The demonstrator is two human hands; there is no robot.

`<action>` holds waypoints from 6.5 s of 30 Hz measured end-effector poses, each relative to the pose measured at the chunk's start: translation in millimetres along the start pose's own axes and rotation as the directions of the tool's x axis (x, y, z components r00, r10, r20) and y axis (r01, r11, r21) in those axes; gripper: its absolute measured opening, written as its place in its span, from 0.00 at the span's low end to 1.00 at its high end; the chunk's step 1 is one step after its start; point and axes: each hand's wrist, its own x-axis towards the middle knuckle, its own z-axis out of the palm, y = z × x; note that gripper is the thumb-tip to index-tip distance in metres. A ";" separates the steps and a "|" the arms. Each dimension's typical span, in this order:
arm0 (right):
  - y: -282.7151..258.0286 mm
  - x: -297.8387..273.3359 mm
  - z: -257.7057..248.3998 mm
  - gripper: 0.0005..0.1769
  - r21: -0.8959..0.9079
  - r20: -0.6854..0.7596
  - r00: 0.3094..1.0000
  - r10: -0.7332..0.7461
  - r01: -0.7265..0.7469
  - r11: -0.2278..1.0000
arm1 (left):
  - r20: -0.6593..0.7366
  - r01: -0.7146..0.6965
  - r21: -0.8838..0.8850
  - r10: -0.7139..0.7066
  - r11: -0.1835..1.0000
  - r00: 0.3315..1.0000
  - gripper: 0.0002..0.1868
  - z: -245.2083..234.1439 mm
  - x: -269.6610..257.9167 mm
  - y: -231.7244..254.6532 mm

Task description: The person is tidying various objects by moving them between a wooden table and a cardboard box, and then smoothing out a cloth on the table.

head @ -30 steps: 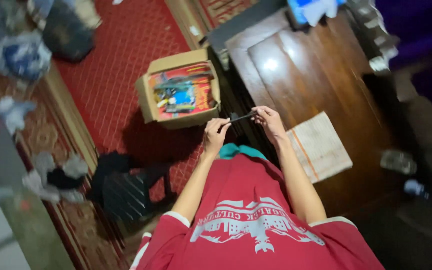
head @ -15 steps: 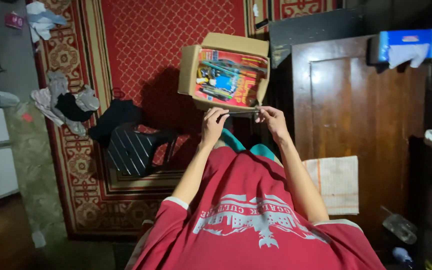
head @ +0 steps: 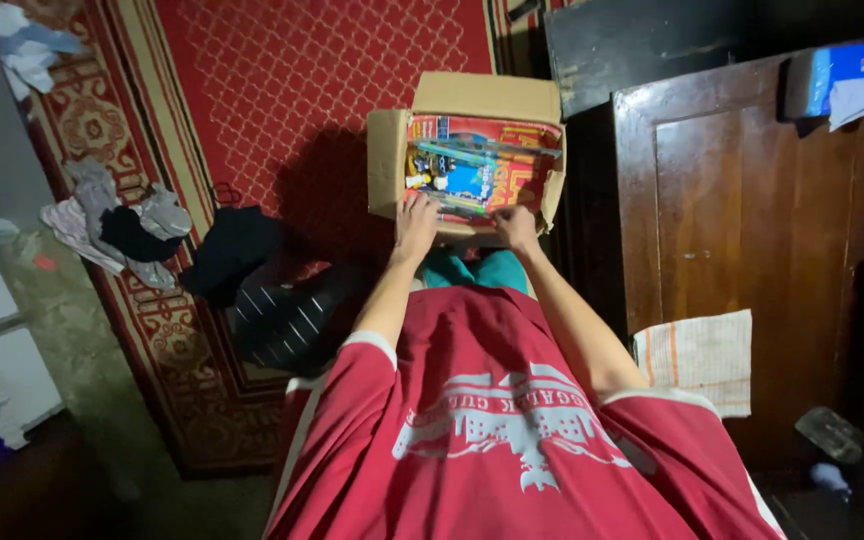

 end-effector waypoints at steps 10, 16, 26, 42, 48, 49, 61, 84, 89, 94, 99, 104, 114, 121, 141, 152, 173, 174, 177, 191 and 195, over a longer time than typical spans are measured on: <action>4.7 35.2 46.0 0.17 -0.173 0.107 0.993 -0.044 0.062 0.983 | 0.280 -0.013 0.296 -0.074 0.955 0.957 0.09 51.5 40.4 -21.5; -70.5 -24.9 -17.6 0.20 -0.407 0.051 0.994 -0.100 0.112 0.906 | 0.316 0.034 0.298 -0.132 0.954 0.939 0.09 41.0 37.0 -18.2; -84.2 -124.4 -108.8 0.23 -0.231 -0.339 0.926 -0.166 0.089 0.969 | 0.264 -0.204 -0.200 0.253 0.958 0.931 0.32 -44.0 45.0 64.1; 22.1 -297.4 -137.3 0.32 0.160 -0.727 0.663 0.177 -0.086 0.983 | 0.386 -0.438 -0.181 0.473 0.881 0.792 0.38 -72.4 26.9 206.6; 82.3 -361.2 -119.9 0.31 0.294 -0.772 0.530 0.350 -0.190 0.937 | 0.298 -0.548 -0.274 0.612 0.790 0.733 0.36 -46.7 1.3 264.9; 87.8 -370.4 -117.2 0.31 0.313 -0.776 0.512 0.369 -0.196 0.929 | 0.306 -0.566 -0.278 0.630 0.776 0.714 0.36 -44.8 -5.7 271.1; 158.0 -409.5 -103.1 0.29 0.608 -0.774 0.050 0.631 -0.219 0.763 | 0.316 -0.676 -0.563 0.880 0.475 0.355 0.28 26.2 16.6 392.4; 410.4 -469.3 -149.1 0.38 0.703 -0.657 -0.085 0.749 0.291 0.649 | 0.500 -0.647 -0.573 0.840 0.503 0.210 0.28 190.4 -90.0 637.1; 467.2 -481.9 -231.9 0.39 0.814 -0.530 0.052 0.846 0.309 0.491 | 0.499 -0.351 -0.747 0.825 0.565 0.266 0.24 294.6 -107.6 701.2; 478.9 -496.8 -311.0 0.42 0.842 -0.539 0.142 0.831 0.119 0.526 | 0.524 -0.219 -0.776 0.797 0.592 0.299 0.27 337.5 -125.4 770.4; 544.9 -476.3 -328.4 0.38 0.845 -0.534 0.168 0.828 0.082 0.528 | 0.353 -0.379 -0.810 0.889 0.446 0.293 0.34 361.1 -134.4 818.4; 564.6 -447.4 -320.0 0.30 0.725 -0.674 0.101 0.731 -0.099 0.682 | 0.535 -0.220 -0.781 0.808 0.584 0.246 0.40 342.1 -130.6 824.1; 498.2 -398.7 -294.1 0.34 0.738 -0.650 0.159 0.743 -0.100 0.667 | 0.425 -0.243 -0.808 0.817 0.536 0.389 0.34 275.5 -97.0 770.8; 445.6 -376.7 -311.8 0.36 0.785 -0.563 0.309 0.767 -0.090 0.613 | 0.623 -0.119 -0.663 0.633 0.739 0.459 0.28 239.5 -68.5 738.3; 283.1 -263.5 -271.9 0.23 0.769 -0.629 0.666 0.401 0.456 0.447 | 0.461 0.194 -0.844 0.491 0.500 0.739 0.23 138.3 21.6 541.6; 192.9 -214.5 -248.1 0.33 0.832 -0.441 0.864 0.242 0.293 0.471 | 0.323 0.271 -0.933 0.217 0.239 0.921 0.21 144.4 3.0 403.7; 16.5 -139.2 -181.7 0.28 0.662 -0.115 0.992 0.055 0.035 0.749 | 0.425 0.437 -0.885 -0.102 0.161 0.899 0.20 76.6 2.2 208.9; 5.2 -124.8 -176.5 0.27 0.662 -0.114 0.993 0.001 0.075 0.746 | 0.427 0.437 -0.887 -0.096 0.148 0.899 0.20 70.3 10.1 193.4; -21.4 -98.5 -144.7 0.27 0.679 -0.046 0.999 -0.016 0.043 0.733 | 0.441 0.456 -0.883 -0.135 0.108 0.887 0.24 48.0 30.3 148.9; -88.0 -22.0 -23.2 0.30 0.714 -0.017 0.977 0.215 -0.139 0.686 | 0.362 0.388 -0.799 -0.147 0.460 0.920 0.27 15.9 24.9 -18.9; -61.1 -9.5 -1.8 0.28 0.654 -0.217 0.939 0.268 -0.064 0.753 | 0.477 0.471 -0.626 -0.174 0.621 0.862 0.30 -15.2 39.8 -14.2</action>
